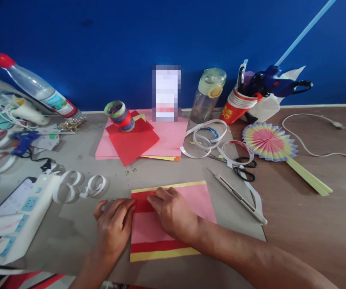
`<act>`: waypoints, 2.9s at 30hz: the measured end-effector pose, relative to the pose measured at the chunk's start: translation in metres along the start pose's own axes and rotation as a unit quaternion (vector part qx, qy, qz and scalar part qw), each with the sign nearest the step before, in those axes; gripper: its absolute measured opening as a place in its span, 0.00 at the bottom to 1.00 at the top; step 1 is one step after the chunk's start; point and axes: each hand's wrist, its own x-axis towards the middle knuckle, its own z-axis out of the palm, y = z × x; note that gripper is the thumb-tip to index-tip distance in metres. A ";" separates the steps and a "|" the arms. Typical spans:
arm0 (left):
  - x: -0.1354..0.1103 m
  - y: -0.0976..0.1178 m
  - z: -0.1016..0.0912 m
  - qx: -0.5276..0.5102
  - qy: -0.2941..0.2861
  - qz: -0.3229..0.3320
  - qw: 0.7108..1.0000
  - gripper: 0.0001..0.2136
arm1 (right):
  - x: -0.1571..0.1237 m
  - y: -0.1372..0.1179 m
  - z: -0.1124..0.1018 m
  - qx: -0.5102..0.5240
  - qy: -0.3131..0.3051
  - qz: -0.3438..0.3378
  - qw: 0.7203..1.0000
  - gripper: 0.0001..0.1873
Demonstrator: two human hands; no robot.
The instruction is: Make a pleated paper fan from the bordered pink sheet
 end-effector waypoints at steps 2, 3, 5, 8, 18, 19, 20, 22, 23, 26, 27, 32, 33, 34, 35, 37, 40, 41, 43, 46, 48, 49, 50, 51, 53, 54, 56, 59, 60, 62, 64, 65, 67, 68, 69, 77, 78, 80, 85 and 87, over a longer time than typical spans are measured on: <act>0.000 0.000 0.000 -0.002 -0.004 -0.003 1.000 0.07 | 0.000 0.000 0.000 0.002 -0.002 0.007 1.000 0.10; 0.000 0.000 0.000 -0.002 -0.004 -0.004 1.000 0.07 | 0.000 0.000 0.001 0.003 -0.004 0.012 1.000 0.10; 0.000 0.000 0.000 -0.003 -0.003 -0.004 1.000 0.07 | 0.000 0.001 0.001 0.005 -0.008 0.018 1.000 0.10; 0.001 0.001 0.000 -0.003 0.001 -0.004 1.000 0.07 | 0.000 0.000 0.001 0.008 -0.016 0.020 1.000 0.11; 0.002 0.002 -0.001 0.003 -0.010 -0.005 1.000 0.07 | 0.001 -0.001 0.000 -0.013 -0.053 0.033 0.998 0.09; 0.002 0.002 -0.001 0.002 -0.011 -0.006 1.000 0.07 | 0.002 -0.001 0.000 -0.016 -0.054 0.034 0.998 0.09; 0.002 0.002 0.000 0.000 -0.014 -0.007 1.000 0.07 | 0.002 -0.002 -0.001 -0.019 -0.055 0.036 0.998 0.09; 0.003 0.002 0.000 0.001 -0.019 -0.009 1.000 0.07 | 0.003 -0.003 -0.002 -0.027 -0.058 0.036 0.997 0.08; 0.003 0.002 -0.001 0.003 -0.021 -0.009 1.000 0.07 | 0.003 -0.003 -0.002 -0.033 -0.061 0.035 0.997 0.08; 0.004 0.003 -0.002 0.010 -0.035 -0.010 0.999 0.07 | 0.002 -0.004 -0.004 -0.048 -0.075 0.032 0.995 0.08; 0.005 0.003 -0.002 0.010 -0.039 -0.011 0.999 0.07 | 0.002 -0.004 -0.004 -0.053 -0.079 0.036 0.995 0.08; 0.005 0.002 -0.002 0.009 -0.039 -0.015 0.999 0.07 | -0.001 -0.007 -0.006 -0.078 -0.080 0.058 0.992 0.06; 0.005 0.002 -0.002 0.011 -0.037 -0.015 0.999 0.07 | -0.001 -0.008 -0.006 -0.085 -0.078 0.058 0.992 0.06; 0.005 0.002 -0.001 0.013 -0.037 -0.015 0.999 0.07 | -0.001 -0.008 -0.007 -0.091 -0.075 0.058 0.991 0.06; 0.005 0.002 -0.001 0.014 -0.039 -0.016 0.999 0.07 | -0.001 -0.009 -0.008 -0.096 -0.070 0.059 0.991 0.05; 0.005 0.002 -0.001 0.017 -0.040 -0.016 0.999 0.07 | -0.001 -0.008 -0.009 -0.100 -0.058 0.061 0.991 0.06; 0.004 0.002 -0.001 0.021 -0.040 -0.015 0.999 0.08 | -0.003 -0.007 -0.008 -0.096 -0.047 0.068 0.992 0.06; 0.004 0.002 -0.001 0.021 -0.039 -0.015 0.999 0.08 | -0.003 -0.007 -0.008 -0.095 -0.048 0.067 0.992 0.06; 0.004 0.002 -0.001 0.021 -0.042 -0.016 0.999 0.08 | -0.004 -0.006 -0.009 -0.097 -0.050 0.062 0.992 0.07; 0.003 0.001 0.000 0.020 -0.046 -0.016 0.999 0.08 | -0.006 -0.005 -0.010 -0.106 -0.049 0.068 0.991 0.07; 0.003 0.000 0.000 0.018 -0.047 -0.015 0.999 0.08 | -0.007 -0.004 -0.012 -0.119 -0.047 0.070 0.989 0.08; 0.003 0.001 0.000 0.016 -0.045 -0.015 0.999 0.08 | -0.007 -0.004 -0.014 -0.127 -0.045 0.065 0.989 0.09; 0.003 0.001 0.000 0.012 -0.043 -0.015 0.999 0.08 | -0.007 -0.003 -0.015 -0.135 -0.041 0.056 0.988 0.10; 0.003 0.001 0.000 0.004 -0.042 -0.014 0.999 0.09 | -0.007 -0.003 -0.016 -0.140 -0.034 0.048 0.988 0.10; 0.002 0.001 -0.001 -0.019 -0.034 -0.013 0.999 0.09 | -0.007 -0.001 -0.020 -0.141 -0.010 0.040 0.989 0.11; 0.002 0.000 -0.002 -0.032 -0.029 -0.012 0.999 0.09 | -0.006 -0.001 -0.022 -0.136 0.001 0.039 0.990 0.11; 0.001 -0.002 -0.006 -0.055 -0.024 -0.006 0.998 0.09 | -0.005 0.000 -0.026 -0.116 0.009 0.032 0.993 0.10; -0.001 -0.007 -0.013 -0.080 -0.059 0.020 0.995 0.09 | -0.002 -0.001 -0.031 -0.071 -0.021 -0.002 0.997 0.06; -0.001 -0.009 -0.016 -0.086 -0.082 0.029 0.992 0.11 | -0.002 -0.002 -0.032 -0.062 -0.035 -0.014 0.997 0.03; -0.001 -0.014 -0.020 -0.091 -0.132 0.044 0.986 0.14 | -0.003 -0.004 -0.032 -0.063 -0.058 -0.034 0.996 0.03; 0.000 -0.018 -0.023 -0.088 -0.167 0.058 0.980 0.17 | -0.004 -0.005 -0.029 -0.079 -0.073 -0.049 0.993 0.04; 0.001 -0.019 -0.023 -0.085 -0.176 0.065 0.979 0.18 | -0.005 -0.005 -0.028 -0.089 -0.078 -0.055 0.991 0.04; 0.004 -0.022 -0.022 -0.081 -0.178 0.076 0.978 0.17 | -0.005 -0.004 -0.025 -0.108 -0.081 -0.067 0.989 0.03; 0.006 -0.023 -0.021 -0.080 -0.175 0.080 0.978 0.16 | -0.006 -0.003 -0.023 -0.119 -0.083 -0.073 0.987 0.02; 0.008 -0.024 -0.020 -0.079 -0.170 0.084 0.979 0.15 | -0.005 -0.002 -0.022 -0.129 -0.086 -0.080 0.985 0.03; 0.016 -0.027 -0.014 -0.072 -0.171 0.097 0.978 0.13 | -0.003 -0.002 -0.026 -0.179 -0.118 -0.101 0.972 0.05; 0.015 -0.027 -0.013 -0.072 -0.172 0.095 0.978 0.13 | -0.003 -0.003 -0.027 -0.184 -0.118 -0.098 0.971 0.05; 0.013 -0.027 -0.012 -0.074 -0.172 0.088 0.978 0.13 | -0.002 -0.005 -0.028 -0.195 -0.120 -0.093 0.969 0.05; 0.003 -0.022 -0.009 -0.094 -0.153 0.068 0.981 0.14 | -0.003 -0.008 -0.028 -0.199 -0.138 -0.093 0.966 0.06; -0.001 -0.018 -0.009 -0.101 -0.144 0.060 0.983 0.14 | -0.003 -0.009 -0.028 -0.193 -0.147 -0.083 0.967 0.06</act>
